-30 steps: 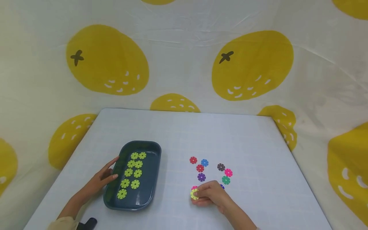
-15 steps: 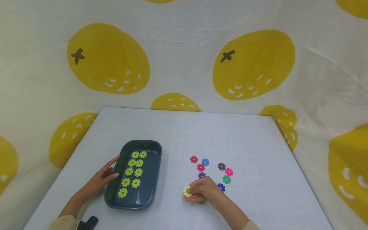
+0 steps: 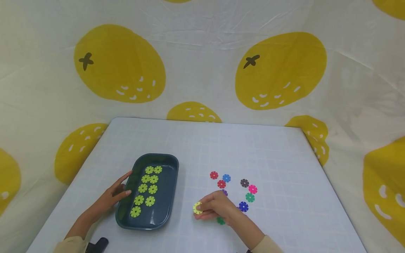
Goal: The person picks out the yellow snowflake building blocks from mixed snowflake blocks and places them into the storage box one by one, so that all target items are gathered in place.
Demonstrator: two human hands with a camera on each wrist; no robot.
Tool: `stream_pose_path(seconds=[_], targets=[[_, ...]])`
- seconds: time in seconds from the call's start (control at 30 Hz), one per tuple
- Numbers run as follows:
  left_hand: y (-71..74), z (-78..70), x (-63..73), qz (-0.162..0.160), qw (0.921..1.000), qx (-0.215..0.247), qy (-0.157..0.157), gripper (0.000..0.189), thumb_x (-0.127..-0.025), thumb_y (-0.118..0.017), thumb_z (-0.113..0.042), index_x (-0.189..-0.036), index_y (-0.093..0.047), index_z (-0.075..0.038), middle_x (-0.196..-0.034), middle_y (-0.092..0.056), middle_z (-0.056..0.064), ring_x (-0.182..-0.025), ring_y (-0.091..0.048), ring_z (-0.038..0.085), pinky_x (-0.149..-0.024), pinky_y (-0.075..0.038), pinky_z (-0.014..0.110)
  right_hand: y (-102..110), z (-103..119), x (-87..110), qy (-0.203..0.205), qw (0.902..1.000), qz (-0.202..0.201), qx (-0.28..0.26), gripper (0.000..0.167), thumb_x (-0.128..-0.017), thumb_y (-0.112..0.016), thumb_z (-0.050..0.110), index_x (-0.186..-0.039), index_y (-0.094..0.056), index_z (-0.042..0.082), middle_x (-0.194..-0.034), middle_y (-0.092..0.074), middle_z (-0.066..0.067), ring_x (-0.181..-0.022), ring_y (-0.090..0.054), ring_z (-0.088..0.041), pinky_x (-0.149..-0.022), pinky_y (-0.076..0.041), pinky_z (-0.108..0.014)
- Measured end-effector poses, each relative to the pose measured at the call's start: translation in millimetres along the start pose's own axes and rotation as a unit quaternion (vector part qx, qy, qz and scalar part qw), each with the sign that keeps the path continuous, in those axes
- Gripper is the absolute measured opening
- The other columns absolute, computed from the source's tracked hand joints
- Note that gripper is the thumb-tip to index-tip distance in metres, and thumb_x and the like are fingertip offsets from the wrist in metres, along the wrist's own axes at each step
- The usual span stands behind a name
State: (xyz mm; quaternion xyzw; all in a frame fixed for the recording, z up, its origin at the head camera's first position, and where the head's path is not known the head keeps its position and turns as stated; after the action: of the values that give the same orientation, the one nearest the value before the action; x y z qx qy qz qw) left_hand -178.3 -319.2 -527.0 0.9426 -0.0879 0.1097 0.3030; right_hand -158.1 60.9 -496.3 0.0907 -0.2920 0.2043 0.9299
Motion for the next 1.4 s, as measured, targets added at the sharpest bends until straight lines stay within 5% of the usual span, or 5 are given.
stream_pose_path(seconds=[0.33,0.7,1.13,1.4], targets=[[0.1,-2.3,1.5,0.0,1.0,0.002,0.005,0.076,-0.095,-0.064,-0.044,-0.157,-0.021,-0.04,-0.133,-0.05,0.015,-0.125,-0.043,0.035,-0.105,-0.027,0.071,-20,15,-10.1,0.009,0.9998,0.019,-0.004,0.027,-0.084,-0.079,0.015,-0.104,-0.073,-0.001,-0.092,-0.075,-0.011,-0.082,-0.075,-0.024,-0.067,-0.055,-0.024],[1.1,-1.4,3.0,-0.001,1.0,0.004,-0.009,0.075,-0.096,-0.063,-0.043,-0.157,-0.02,-0.039,-0.151,-0.039,0.016,-0.128,-0.042,0.037,-0.104,-0.03,0.07,-44,37,-20.8,0.022,0.9991,0.029,0.02,0.024,-0.083,-0.081,0.019,-0.1,-0.076,0.003,-0.09,-0.075,-0.01,-0.079,-0.075,-0.023,-0.065,-0.054,-0.022],[0.7,3.2,0.1,-0.005,0.9999,0.011,-0.004,0.076,-0.094,-0.064,-0.045,-0.156,-0.021,-0.043,-0.132,-0.05,0.013,-0.119,-0.045,0.031,-0.1,-0.037,0.06,-72,70,-34.0,0.043,0.9954,0.077,0.037,0.016,-0.086,-0.077,0.015,-0.095,-0.076,0.002,-0.084,-0.075,-0.013,-0.074,-0.075,-0.024,-0.061,-0.053,-0.021],[0.5,1.9,0.7,-0.001,0.9998,0.015,-0.01,0.074,-0.095,-0.064,-0.044,-0.156,-0.022,-0.043,-0.145,-0.044,0.011,-0.121,-0.043,0.031,-0.101,-0.036,0.059,-90,89,-44.7,0.05,0.9928,0.096,0.05,0.01,-0.087,-0.075,0.009,-0.091,-0.075,0.0,-0.081,-0.075,-0.016,-0.071,-0.075,-0.025,-0.056,-0.053,-0.021]])
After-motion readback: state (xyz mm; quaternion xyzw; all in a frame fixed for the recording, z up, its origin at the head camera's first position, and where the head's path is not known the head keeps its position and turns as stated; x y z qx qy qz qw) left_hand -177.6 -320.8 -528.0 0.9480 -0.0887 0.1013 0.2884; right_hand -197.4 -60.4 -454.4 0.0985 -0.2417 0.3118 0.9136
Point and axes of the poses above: each hand's wrist, its own x-axis away from the middle knuckle, its own y-axis out of the back of the hand, z = x × y, the point moved 7 cm from there along -x, towards the middle knuckle
